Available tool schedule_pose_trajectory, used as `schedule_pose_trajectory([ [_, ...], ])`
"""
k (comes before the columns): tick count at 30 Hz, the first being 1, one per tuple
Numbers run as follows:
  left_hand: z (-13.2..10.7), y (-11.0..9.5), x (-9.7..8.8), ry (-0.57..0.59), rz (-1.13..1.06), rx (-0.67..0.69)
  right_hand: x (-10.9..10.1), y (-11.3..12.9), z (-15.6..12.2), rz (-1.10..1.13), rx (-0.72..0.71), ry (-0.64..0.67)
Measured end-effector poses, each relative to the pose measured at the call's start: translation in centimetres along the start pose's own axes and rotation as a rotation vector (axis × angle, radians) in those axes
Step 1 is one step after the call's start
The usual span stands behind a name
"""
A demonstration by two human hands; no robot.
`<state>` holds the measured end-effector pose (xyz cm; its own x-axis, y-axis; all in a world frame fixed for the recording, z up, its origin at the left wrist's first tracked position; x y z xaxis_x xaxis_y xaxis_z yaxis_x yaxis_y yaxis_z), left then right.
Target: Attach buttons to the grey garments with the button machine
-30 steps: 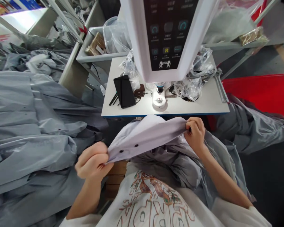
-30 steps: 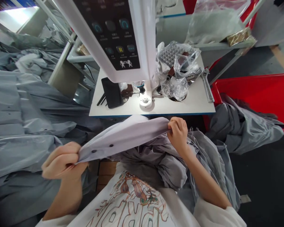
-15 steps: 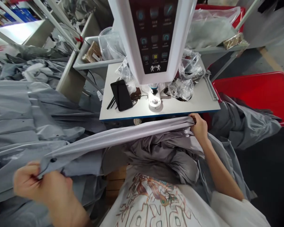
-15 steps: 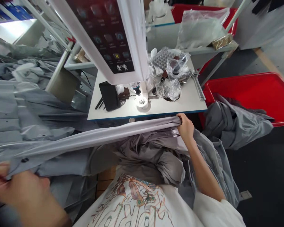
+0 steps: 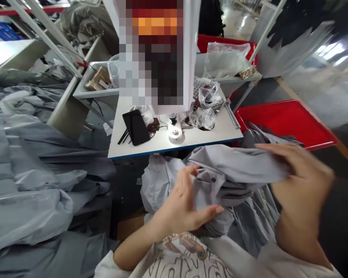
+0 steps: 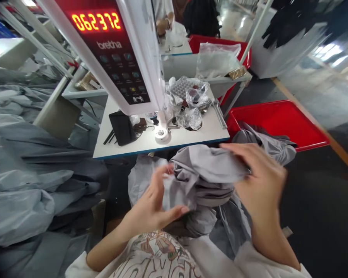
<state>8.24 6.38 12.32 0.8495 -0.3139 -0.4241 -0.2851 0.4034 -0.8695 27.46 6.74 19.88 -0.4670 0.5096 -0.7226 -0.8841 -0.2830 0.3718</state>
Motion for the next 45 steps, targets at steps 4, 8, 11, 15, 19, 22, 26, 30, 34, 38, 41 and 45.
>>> schedule_pose_trajectory([
  [4, 2.8, -1.9, -0.9, -0.233, 0.203, 0.23, 2.6, 4.1, 0.6, 0.03, -0.094, 0.07],
  [8, 4.7, -1.9, -0.5, -0.096, 0.118, 0.275, 3.5, 4.3, 1.3, -0.005, -0.135, 0.064],
  [11, 5.3, -1.0, -3.1, -0.154, 0.088, 0.161, 4.9, 2.3, 1.3, -0.035, -0.105, 0.113],
  [15, 5.3, 2.3, -5.9, -0.169, 0.01, -0.101, 7.6, -2.0, -0.5, -0.091, 0.03, 0.205],
  [19, 4.1, 6.2, -9.2, -0.273, 0.018, -0.217, 8.7, -6.0, -3.2, -0.092, 0.173, 0.209],
  [22, 3.0, 9.4, -10.9, -0.242, 0.046, -0.299, 9.9, -6.8, -4.8, 0.092, 0.196, 0.377],
  [26, 2.3, 9.2, -12.0, -0.247, 0.305, -0.231, 11.8, -4.3, -5.9, 0.385, 0.148, 0.705],
  [30, 3.0, 3.8, -7.7, -0.124, 0.414, 0.135, 12.4, -2.8, -4.3, 0.593, 0.314, 0.648],
  [34, 3.7, 1.2, -3.7, -0.001, 0.315, 0.338, 13.0, -1.2, -2.8, 0.78, 0.429, 0.576],
  [38, 4.5, 3.0, -4.2, 0.044, 0.119, 0.198, 12.8, 0.1, -2.0, 0.757, 0.365, 0.594],
  [41, 4.9, 5.1, -4.9, 0.11, -0.017, -0.009, 11.7, 0.5, -1.4, 0.554, 0.193, 0.501],
  [45, 5.3, 7.5, -4.6, 0.139, -0.23, -0.231, 11.7, 0.6, -1.3, 0.39, 0.079, 0.452],
])
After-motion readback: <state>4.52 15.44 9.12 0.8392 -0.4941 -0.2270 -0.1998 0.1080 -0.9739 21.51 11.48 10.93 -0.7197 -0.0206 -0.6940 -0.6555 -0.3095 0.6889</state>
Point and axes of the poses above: each hand's wrist, its own z-axis towards the middle knuckle, its own x-axis out of the palm, y = z × x, the point moved 9 cm from there along z, towards the middle knuckle, and after that the axes turned 9 degrees about -z, right-handed, at the moved point
